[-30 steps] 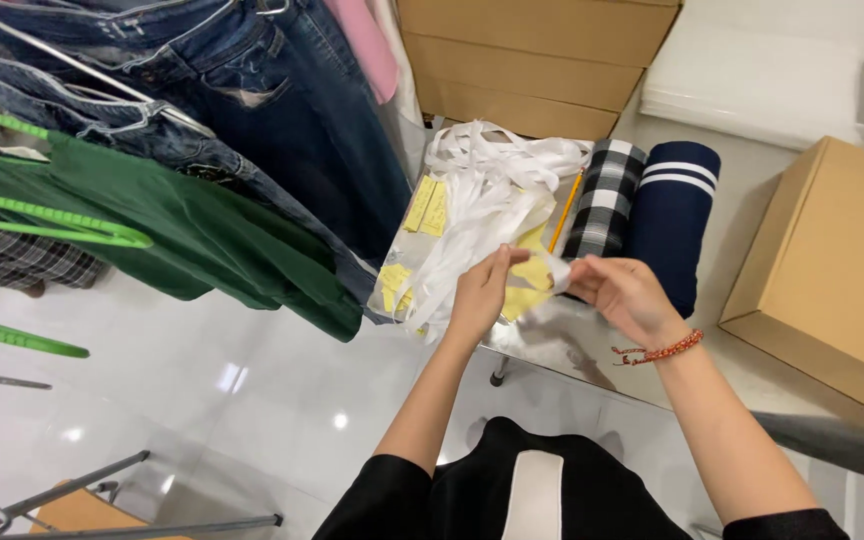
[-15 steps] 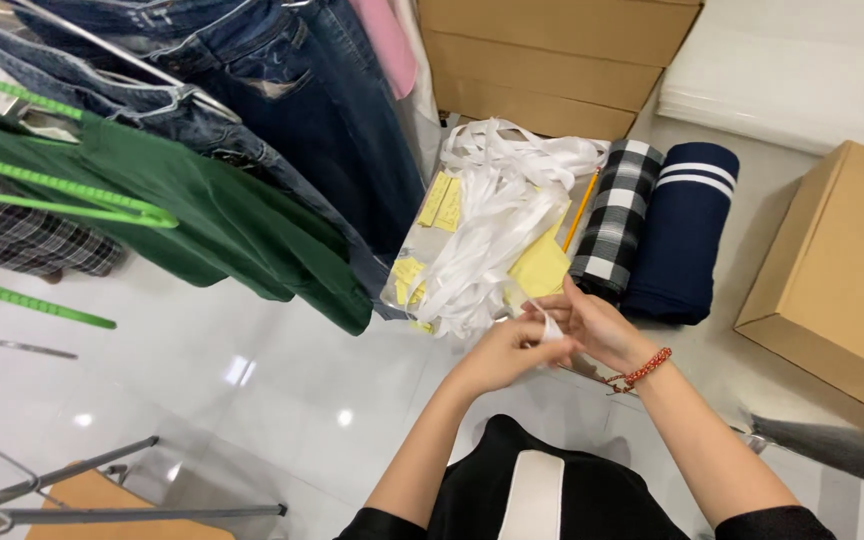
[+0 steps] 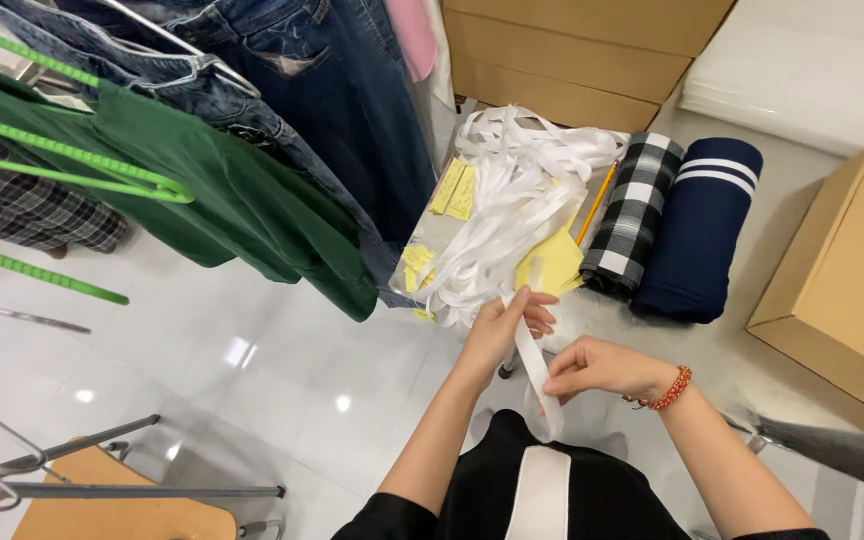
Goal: The person places a plastic-wrapped item into a cardboard box, closes the box, and ties it with a white ribbon. They wrap the ribbon around the box, cross it on top, and tie a bow to secure the package.
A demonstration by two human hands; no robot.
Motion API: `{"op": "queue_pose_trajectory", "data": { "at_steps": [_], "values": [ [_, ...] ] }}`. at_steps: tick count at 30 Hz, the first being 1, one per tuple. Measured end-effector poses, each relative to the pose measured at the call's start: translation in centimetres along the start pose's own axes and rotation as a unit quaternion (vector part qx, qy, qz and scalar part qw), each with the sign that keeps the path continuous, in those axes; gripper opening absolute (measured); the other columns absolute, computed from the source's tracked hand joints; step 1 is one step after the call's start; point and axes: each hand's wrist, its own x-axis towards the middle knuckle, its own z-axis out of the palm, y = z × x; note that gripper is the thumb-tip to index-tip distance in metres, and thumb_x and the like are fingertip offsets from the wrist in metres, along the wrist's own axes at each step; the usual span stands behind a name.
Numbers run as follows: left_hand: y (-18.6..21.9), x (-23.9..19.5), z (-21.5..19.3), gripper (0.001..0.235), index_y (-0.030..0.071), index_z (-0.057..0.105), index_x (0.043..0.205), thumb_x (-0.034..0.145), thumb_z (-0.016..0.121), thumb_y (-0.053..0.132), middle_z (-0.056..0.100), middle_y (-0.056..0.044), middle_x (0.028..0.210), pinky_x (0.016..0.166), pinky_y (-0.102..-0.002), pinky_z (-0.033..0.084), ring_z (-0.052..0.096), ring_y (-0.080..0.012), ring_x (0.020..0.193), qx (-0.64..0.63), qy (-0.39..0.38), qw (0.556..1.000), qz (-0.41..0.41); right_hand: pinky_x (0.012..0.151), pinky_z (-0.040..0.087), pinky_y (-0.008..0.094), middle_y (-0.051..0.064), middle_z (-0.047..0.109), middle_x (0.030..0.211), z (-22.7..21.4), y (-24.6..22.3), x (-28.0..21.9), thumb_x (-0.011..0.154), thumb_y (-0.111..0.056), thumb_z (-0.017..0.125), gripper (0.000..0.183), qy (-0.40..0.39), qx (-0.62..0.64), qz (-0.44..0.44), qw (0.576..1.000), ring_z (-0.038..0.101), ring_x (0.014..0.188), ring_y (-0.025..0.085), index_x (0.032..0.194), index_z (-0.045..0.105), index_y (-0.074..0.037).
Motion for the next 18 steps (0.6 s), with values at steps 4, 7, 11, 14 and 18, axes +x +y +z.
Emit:
{"op": "queue_pose_trajectory", "data": {
  "at_steps": [4, 7, 11, 14, 18],
  "values": [
    [2.1, -3.1, 3.1, 0.041, 0.008, 0.077, 0.115, 0.119, 0.051, 0.039, 0.076, -0.003, 0.084, 0.08, -0.023, 0.063, 0.076, -0.0098, 0.079, 0.023, -0.11, 0.993, -0.03, 0.097, 0.06, 0.048, 0.017, 0.081, 0.089, -4.9, 5.5, 2.8, 0.103, -0.01, 0.063, 0.023, 0.099, 0.086, -0.037, 0.991, 0.08, 0.086, 0.029, 0.099, 0.082, 0.003],
    [0.2, -3.4, 2.7, 0.036, 0.013, 0.074, 0.126, 0.124, 0.046, 0.036, 0.078, 0.001, 0.1, 0.091, -0.024, 0.061, 0.076, -0.0059, 0.09, 0.062, -0.349, 0.933, -0.06, 0.076, 0.064, 0.041, 0.012, 0.075, 0.089, -4.3, 3.9, 2.5, 0.109, -0.028, 0.061, 0.033, 0.199, 0.188, -0.031, 0.961, 0.078, 0.081, 0.024, 0.118, 0.075, 0.001],
    [-0.8, -3.2, 1.7, 0.056, -0.001, 0.066, 0.138, 0.119, 0.048, 0.048, 0.072, -0.023, 0.125, 0.111, -0.047, 0.05, 0.068, -0.0304, 0.119, 0.145, -0.367, 0.913, -0.099, 0.09, 0.063, 0.041, 0.019, 0.082, 0.107, -0.7, -2.0, 0.5, 0.106, -0.023, 0.061, 0.037, 0.212, 0.171, -0.059, 0.96, 0.08, 0.099, 0.027, 0.125, 0.073, 0.006],
    [-1.4, -2.5, 0.1, 0.072, -0.007, 0.052, 0.151, 0.113, 0.049, 0.055, 0.065, -0.032, 0.136, 0.114, -0.052, 0.048, 0.063, -0.04, 0.13, 0.112, -0.237, 0.96, -0.098, 0.08, 0.066, 0.039, 0.02, 0.082, 0.094, -1.6, 0.3, 1.2, 0.104, -0.014, 0.066, 0.025, 0.195, 0.158, -0.07, 0.965, 0.082, 0.086, 0.028, 0.114, 0.076, 0.006],
    [-0.8, -2.6, 0.4, 0.075, 0.005, 0.044, 0.163, 0.112, 0.049, 0.059, 0.067, -0.005, 0.095, 0.087, -0.028, 0.056, 0.069, -0.0134, 0.096, 0.064, -0.203, 0.976, -0.045, 0.083, 0.064, 0.035, 0.013, 0.082, 0.09, -3.1, 4.5, 1.2, 0.1, -0.011, 0.073, 0.019, 0.126, 0.085, -0.039, 0.988, 0.078, 0.084, 0.019, 0.107, 0.083, 0.003]
  ]
}}
